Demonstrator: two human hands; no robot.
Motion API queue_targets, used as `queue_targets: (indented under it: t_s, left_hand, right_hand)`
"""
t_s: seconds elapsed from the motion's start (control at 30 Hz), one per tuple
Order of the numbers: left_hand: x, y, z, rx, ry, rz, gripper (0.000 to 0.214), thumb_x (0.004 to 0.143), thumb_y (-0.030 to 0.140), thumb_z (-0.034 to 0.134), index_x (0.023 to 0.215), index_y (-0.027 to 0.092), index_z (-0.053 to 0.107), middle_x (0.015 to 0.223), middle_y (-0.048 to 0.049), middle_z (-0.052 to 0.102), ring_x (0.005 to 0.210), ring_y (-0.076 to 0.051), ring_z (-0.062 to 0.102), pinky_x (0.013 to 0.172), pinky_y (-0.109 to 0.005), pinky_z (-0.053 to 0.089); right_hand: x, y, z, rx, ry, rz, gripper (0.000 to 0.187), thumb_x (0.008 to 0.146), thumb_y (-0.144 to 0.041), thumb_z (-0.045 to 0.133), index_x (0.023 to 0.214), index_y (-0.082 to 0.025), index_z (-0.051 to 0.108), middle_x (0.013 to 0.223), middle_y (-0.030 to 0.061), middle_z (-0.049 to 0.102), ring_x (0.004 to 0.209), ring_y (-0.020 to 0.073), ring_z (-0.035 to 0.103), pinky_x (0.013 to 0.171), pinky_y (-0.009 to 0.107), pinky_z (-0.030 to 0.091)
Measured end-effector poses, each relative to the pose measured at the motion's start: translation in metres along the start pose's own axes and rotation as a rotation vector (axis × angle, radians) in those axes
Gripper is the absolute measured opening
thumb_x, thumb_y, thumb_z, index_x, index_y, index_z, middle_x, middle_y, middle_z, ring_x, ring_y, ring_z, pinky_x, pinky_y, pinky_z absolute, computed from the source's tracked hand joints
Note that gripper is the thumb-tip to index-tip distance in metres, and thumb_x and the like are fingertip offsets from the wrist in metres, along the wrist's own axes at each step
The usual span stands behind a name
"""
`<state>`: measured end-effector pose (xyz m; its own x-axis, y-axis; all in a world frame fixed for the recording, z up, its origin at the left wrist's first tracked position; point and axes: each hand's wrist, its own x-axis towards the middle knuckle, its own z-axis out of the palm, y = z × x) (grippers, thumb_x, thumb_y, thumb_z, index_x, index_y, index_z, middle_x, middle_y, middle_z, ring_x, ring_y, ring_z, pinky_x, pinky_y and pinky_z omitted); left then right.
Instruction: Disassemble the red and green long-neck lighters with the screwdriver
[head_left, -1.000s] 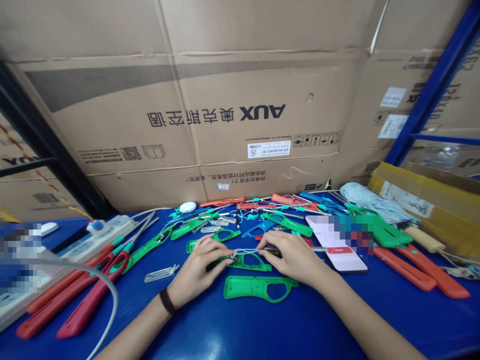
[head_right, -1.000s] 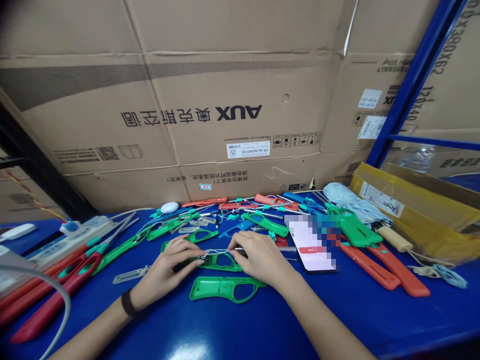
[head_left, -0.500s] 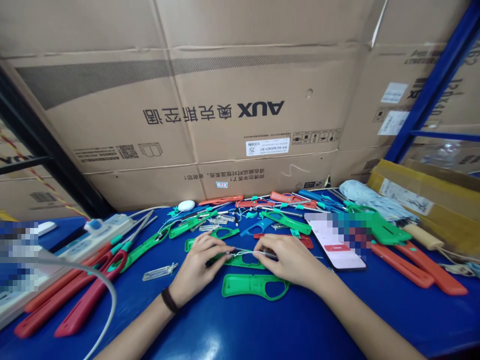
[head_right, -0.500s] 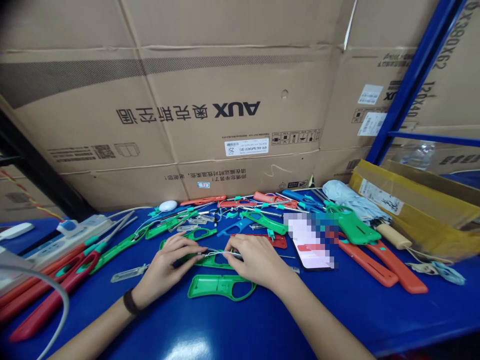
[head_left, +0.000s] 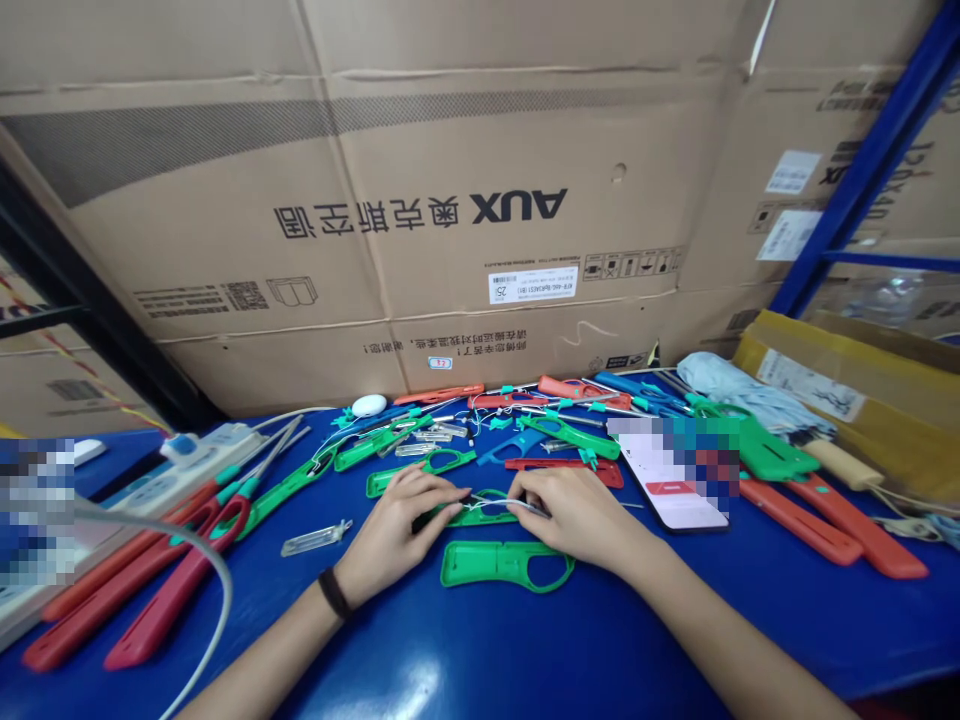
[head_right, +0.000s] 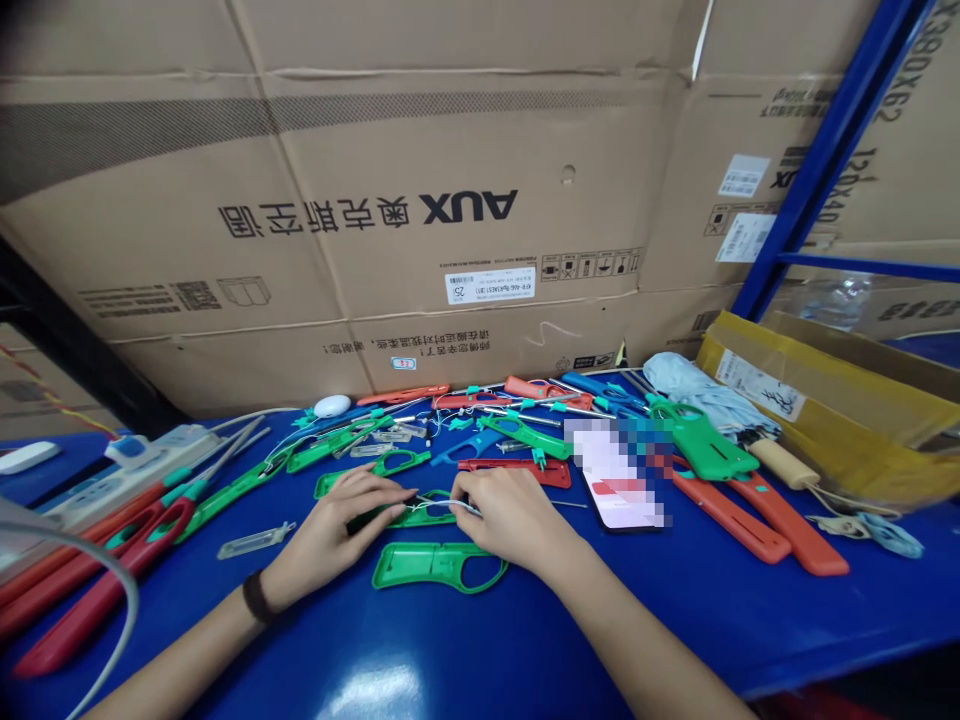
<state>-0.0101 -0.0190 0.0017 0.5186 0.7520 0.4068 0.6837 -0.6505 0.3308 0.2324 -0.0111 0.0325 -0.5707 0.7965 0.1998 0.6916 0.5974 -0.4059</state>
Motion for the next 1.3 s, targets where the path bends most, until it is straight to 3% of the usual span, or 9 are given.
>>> queue_targets:
  t_s: [0.17,0.4,0.57,0.77,1.13,1.3]
  left_hand:
    - [0.001,0.001,-0.001,-0.008,-0.020,0.021,0.029,0.093,0.021,0.048,0.117,0.031,0.061,0.104,-0.0027,0.067,0.096,-0.019,0.060,0.097,-0.045,0.037]
    - [0.003,0.001,-0.001,-0.099,0.030,-0.055,0.023,0.088,0.025,0.057,0.109,0.028,0.066,0.097,-0.0023,0.070,0.090,-0.020,0.062,0.090,-0.042,0.044]
    - [0.003,0.003,-0.001,-0.120,0.027,-0.075,0.020,0.088,0.029,0.057,0.104,0.027,0.068,0.097,-0.0021,0.072,0.091,-0.020,0.064,0.091,-0.041,0.044]
    - [0.002,0.006,-0.002,-0.109,0.022,-0.079,0.018,0.089,0.027,0.056,0.102,0.027,0.068,0.096,-0.0018,0.072,0.090,-0.019,0.064,0.095,-0.045,0.040]
    - [0.000,0.005,-0.008,0.044,-0.053,0.070,0.030,0.090,0.021,0.050,0.115,0.033,0.063,0.109,-0.0024,0.068,0.097,-0.020,0.061,0.095,-0.045,0.041]
    - [-0.001,0.006,-0.012,0.136,-0.112,0.105,0.036,0.089,0.019,0.049,0.120,0.035,0.059,0.115,-0.0013,0.066,0.099,-0.021,0.059,0.099,-0.049,0.034]
  right_hand:
    - [-0.001,0.000,-0.002,-0.016,0.040,-0.004,0.016,0.087,-0.032,0.055,0.081,-0.021,0.064,0.070,-0.0012,0.066,0.063,0.0132,0.058,0.053,0.023,0.030]
    - [-0.001,0.000,0.003,0.018,0.012,-0.023,0.018,0.084,-0.039,0.060,0.082,-0.022,0.066,0.078,0.0016,0.066,0.077,0.0173,0.060,0.062,0.026,0.038]
    - [0.000,0.000,0.004,0.021,0.022,-0.055,0.008,0.083,-0.023,0.058,0.079,-0.021,0.064,0.079,0.0007,0.066,0.079,0.0160,0.060,0.065,0.027,0.040]
    - [0.000,-0.001,0.005,0.014,0.010,-0.065,0.008,0.083,-0.021,0.057,0.079,-0.021,0.064,0.080,0.0008,0.067,0.079,0.0157,0.060,0.065,0.026,0.040]
    - [0.001,0.000,0.003,0.031,-0.023,-0.049,0.009,0.080,-0.016,0.056,0.081,-0.021,0.064,0.081,0.0001,0.067,0.078,0.0154,0.061,0.064,0.025,0.040]
    - [-0.001,0.000,0.003,0.033,-0.021,-0.061,0.008,0.079,-0.016,0.057,0.081,-0.021,0.063,0.081,-0.0003,0.066,0.076,0.0146,0.059,0.063,0.024,0.039]
